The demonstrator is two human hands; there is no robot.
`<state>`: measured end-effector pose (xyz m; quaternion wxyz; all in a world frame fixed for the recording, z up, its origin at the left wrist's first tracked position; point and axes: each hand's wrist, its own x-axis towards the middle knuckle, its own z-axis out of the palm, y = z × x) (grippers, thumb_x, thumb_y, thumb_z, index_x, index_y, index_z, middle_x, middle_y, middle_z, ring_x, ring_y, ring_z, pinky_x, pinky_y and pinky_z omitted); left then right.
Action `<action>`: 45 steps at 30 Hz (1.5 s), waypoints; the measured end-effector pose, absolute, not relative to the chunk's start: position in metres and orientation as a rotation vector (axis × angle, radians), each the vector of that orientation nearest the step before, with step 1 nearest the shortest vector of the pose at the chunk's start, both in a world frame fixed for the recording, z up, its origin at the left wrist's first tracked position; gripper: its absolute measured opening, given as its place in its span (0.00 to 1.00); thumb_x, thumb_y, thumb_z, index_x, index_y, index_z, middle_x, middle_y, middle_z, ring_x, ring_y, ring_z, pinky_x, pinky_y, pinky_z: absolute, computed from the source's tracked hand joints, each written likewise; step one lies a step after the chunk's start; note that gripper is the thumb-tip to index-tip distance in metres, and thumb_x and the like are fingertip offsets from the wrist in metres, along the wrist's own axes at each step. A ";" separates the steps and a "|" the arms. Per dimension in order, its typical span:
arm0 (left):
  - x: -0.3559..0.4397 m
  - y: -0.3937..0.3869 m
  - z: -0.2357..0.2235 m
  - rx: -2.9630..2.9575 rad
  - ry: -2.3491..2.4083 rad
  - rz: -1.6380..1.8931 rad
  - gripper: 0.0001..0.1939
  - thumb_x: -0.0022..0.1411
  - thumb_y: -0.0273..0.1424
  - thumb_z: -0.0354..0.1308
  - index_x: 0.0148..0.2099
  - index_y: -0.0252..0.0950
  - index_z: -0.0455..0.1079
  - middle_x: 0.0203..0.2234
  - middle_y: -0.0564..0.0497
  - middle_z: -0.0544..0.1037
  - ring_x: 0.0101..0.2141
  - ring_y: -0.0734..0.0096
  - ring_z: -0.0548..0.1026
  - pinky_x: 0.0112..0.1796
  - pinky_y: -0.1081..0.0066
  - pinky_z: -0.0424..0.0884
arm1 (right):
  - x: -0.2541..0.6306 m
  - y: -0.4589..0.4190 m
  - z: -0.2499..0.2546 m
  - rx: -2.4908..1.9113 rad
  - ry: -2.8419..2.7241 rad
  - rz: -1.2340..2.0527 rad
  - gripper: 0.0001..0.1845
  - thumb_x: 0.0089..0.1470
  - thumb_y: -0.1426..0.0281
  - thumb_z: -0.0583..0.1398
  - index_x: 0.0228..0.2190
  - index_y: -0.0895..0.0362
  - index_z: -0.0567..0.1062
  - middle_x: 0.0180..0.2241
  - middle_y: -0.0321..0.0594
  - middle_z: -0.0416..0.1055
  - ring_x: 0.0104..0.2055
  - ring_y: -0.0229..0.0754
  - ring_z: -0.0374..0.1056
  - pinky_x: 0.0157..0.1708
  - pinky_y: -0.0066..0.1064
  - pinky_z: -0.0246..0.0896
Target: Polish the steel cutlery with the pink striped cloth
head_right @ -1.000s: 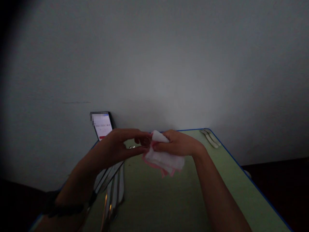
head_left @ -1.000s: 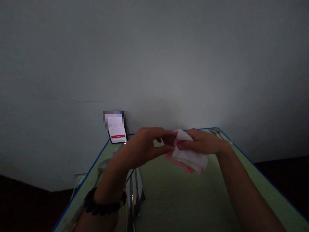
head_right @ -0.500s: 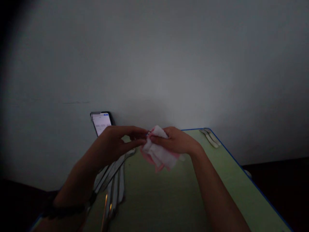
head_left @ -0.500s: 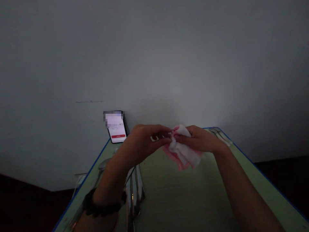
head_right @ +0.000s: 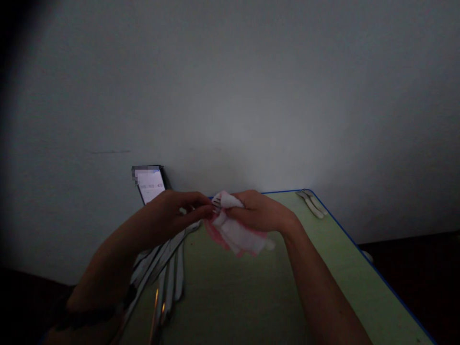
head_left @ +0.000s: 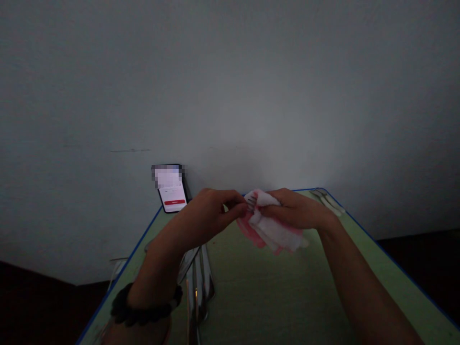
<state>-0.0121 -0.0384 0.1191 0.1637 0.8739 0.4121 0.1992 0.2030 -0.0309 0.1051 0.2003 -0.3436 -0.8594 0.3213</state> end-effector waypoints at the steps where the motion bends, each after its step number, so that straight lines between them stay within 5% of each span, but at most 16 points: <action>1: -0.013 -0.039 0.120 2.499 1.168 0.556 0.13 0.62 0.38 0.48 0.36 0.39 0.71 0.26 0.57 0.76 0.26 0.77 0.72 0.28 0.77 0.62 | 0.202 -0.032 0.105 -0.967 -2.398 0.894 0.11 0.56 0.67 0.50 0.32 0.61 0.68 0.25 0.35 0.64 0.24 0.31 0.57 0.22 0.21 0.52; 9: -0.007 -0.045 0.124 2.577 1.084 0.510 0.11 0.61 0.33 0.48 0.34 0.36 0.71 0.23 0.56 0.74 0.23 0.79 0.69 0.26 0.78 0.60 | 0.197 -0.034 0.104 -1.129 -2.340 0.790 0.25 0.55 0.53 0.47 0.25 0.61 0.68 0.19 0.34 0.62 0.20 0.31 0.55 0.18 0.23 0.49; 24: -0.011 -0.040 0.124 2.480 1.089 0.485 0.14 0.62 0.37 0.46 0.36 0.37 0.71 0.25 0.55 0.75 0.25 0.77 0.69 0.27 0.77 0.61 | 0.208 -0.031 0.105 -0.898 -2.399 1.030 0.10 0.54 0.68 0.53 0.37 0.60 0.69 0.30 0.35 0.66 0.28 0.32 0.59 0.23 0.20 0.54; 33: -0.022 -0.041 0.127 2.469 1.177 0.563 0.14 0.61 0.38 0.48 0.37 0.36 0.71 0.26 0.53 0.76 0.26 0.75 0.71 0.27 0.77 0.63 | 0.207 -0.035 0.108 -0.967 -2.406 1.170 0.18 0.47 0.70 0.59 0.42 0.58 0.67 0.33 0.36 0.69 0.30 0.34 0.62 0.25 0.22 0.57; 45: -0.005 -0.042 0.113 2.497 1.156 0.512 0.12 0.61 0.39 0.48 0.39 0.36 0.65 0.27 0.52 0.74 0.26 0.73 0.70 0.26 0.75 0.62 | 0.196 -0.030 0.102 -1.042 -2.446 0.936 0.13 0.49 0.69 0.56 0.38 0.60 0.70 0.33 0.38 0.70 0.29 0.36 0.62 0.26 0.25 0.55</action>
